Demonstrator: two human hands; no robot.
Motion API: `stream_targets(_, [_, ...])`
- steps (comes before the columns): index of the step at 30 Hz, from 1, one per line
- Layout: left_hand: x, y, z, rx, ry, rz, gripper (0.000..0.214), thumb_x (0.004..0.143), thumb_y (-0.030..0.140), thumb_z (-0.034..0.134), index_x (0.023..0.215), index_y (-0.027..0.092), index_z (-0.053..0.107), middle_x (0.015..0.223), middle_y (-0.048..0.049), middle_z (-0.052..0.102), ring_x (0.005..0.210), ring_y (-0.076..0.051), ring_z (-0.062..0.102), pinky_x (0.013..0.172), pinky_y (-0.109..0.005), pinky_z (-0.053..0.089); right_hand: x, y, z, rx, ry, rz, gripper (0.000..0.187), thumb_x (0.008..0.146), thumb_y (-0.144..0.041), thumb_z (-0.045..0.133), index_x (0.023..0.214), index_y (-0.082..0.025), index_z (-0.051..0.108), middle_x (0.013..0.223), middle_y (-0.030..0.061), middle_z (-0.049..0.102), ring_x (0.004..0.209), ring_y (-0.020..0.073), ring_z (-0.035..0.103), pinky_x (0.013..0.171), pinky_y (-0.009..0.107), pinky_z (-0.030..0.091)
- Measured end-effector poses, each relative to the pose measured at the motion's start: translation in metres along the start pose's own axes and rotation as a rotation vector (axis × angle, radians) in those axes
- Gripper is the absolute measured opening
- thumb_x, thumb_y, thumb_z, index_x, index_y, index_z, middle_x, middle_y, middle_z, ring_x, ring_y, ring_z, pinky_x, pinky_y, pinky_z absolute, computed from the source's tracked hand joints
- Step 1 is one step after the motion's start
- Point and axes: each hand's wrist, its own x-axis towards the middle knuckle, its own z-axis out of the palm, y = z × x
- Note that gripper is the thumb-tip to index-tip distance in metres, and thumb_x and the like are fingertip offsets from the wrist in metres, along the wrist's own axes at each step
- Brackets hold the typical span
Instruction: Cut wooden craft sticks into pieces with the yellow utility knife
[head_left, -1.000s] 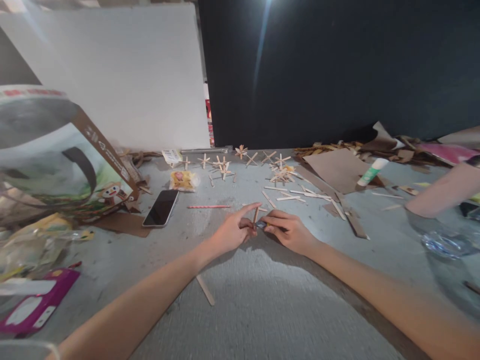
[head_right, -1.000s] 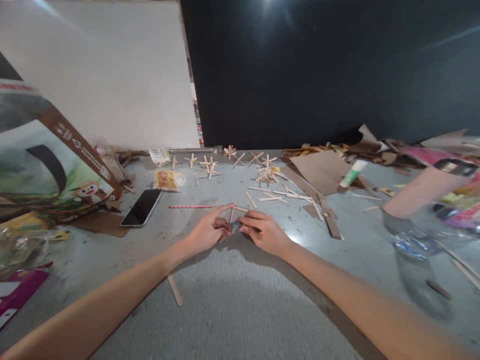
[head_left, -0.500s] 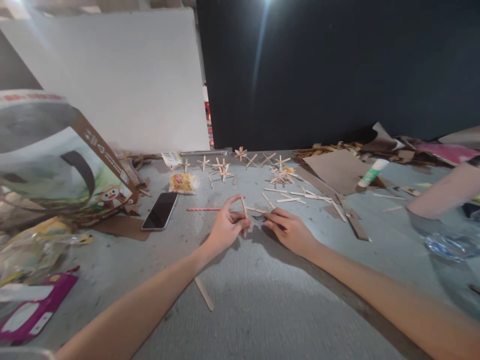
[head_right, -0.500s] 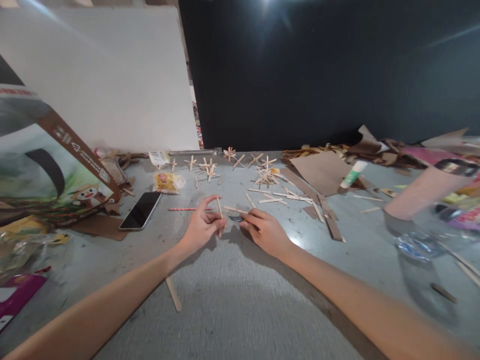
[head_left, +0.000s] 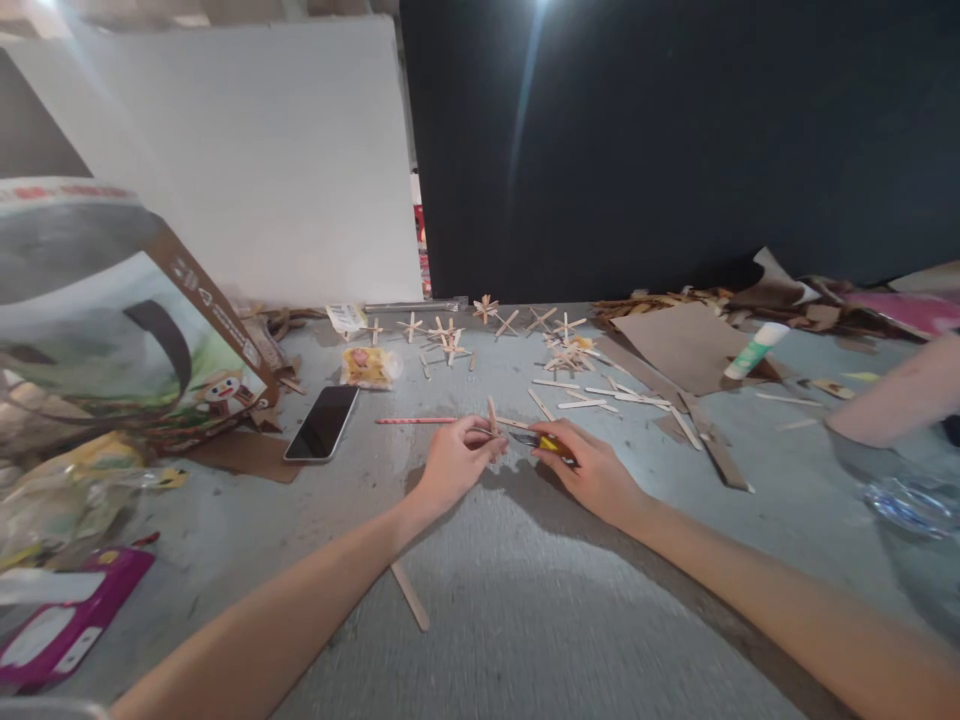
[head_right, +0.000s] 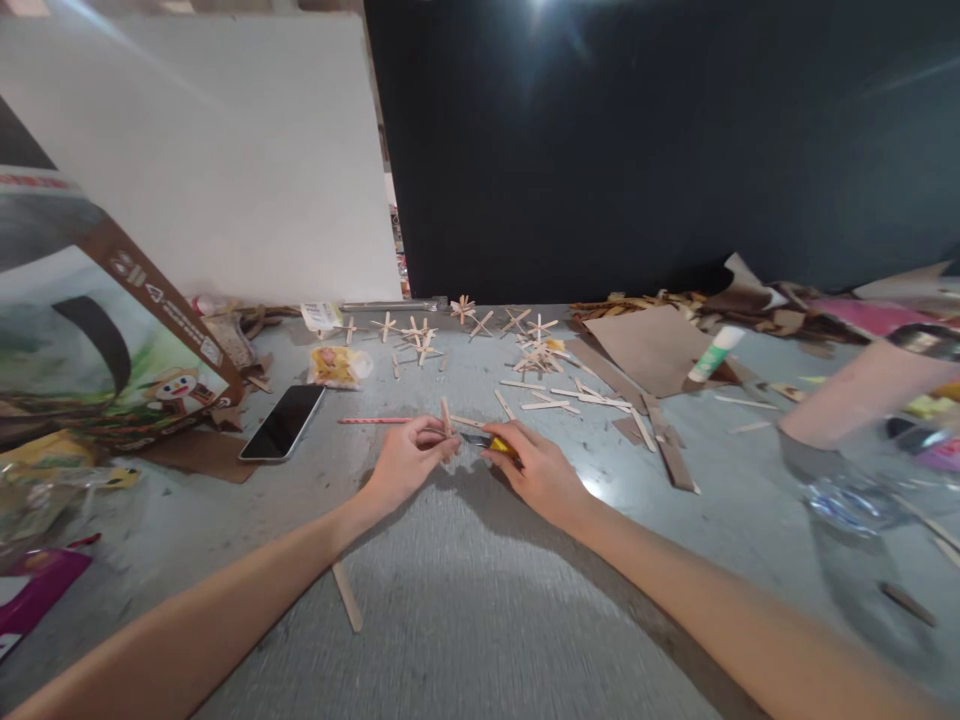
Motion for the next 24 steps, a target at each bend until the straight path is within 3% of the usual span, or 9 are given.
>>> stream_targets(9, [0.0022, 0.0000, 0.0001, 0.021, -0.022, -0.005, 0.021, 0.073, 0.037, 0.078, 0.074, 0.018, 0.070, 0.074, -0.0073, 0.078, 0.070, -0.021, 0.073, 0.068, -0.029, 0.055, -0.0012, -0.0012, 0.0017, -0.041, 0.010, -0.067, 0.021, 0.107, -0.026, 0.045, 0.121, -0.024, 0.060, 0.113, 0.0106, 0.070, 0.094, 0.0222, 0.073, 0.079, 0.035, 0.062])
stream_targets(24, [0.0013, -0.0007, -0.0006, 0.012, -0.034, 0.010, 0.019, 0.073, 0.037, 0.080, 0.073, 0.018, 0.074, 0.076, -0.0072, 0.079, 0.073, -0.022, 0.072, 0.070, -0.031, 0.055, -0.0025, 0.0055, 0.0038, -0.055, -0.022, -0.119, 0.024, 0.106, -0.025, 0.046, 0.121, -0.024, 0.065, 0.117, 0.0126, 0.069, 0.101, 0.0239, 0.073, 0.082, 0.038, 0.063])
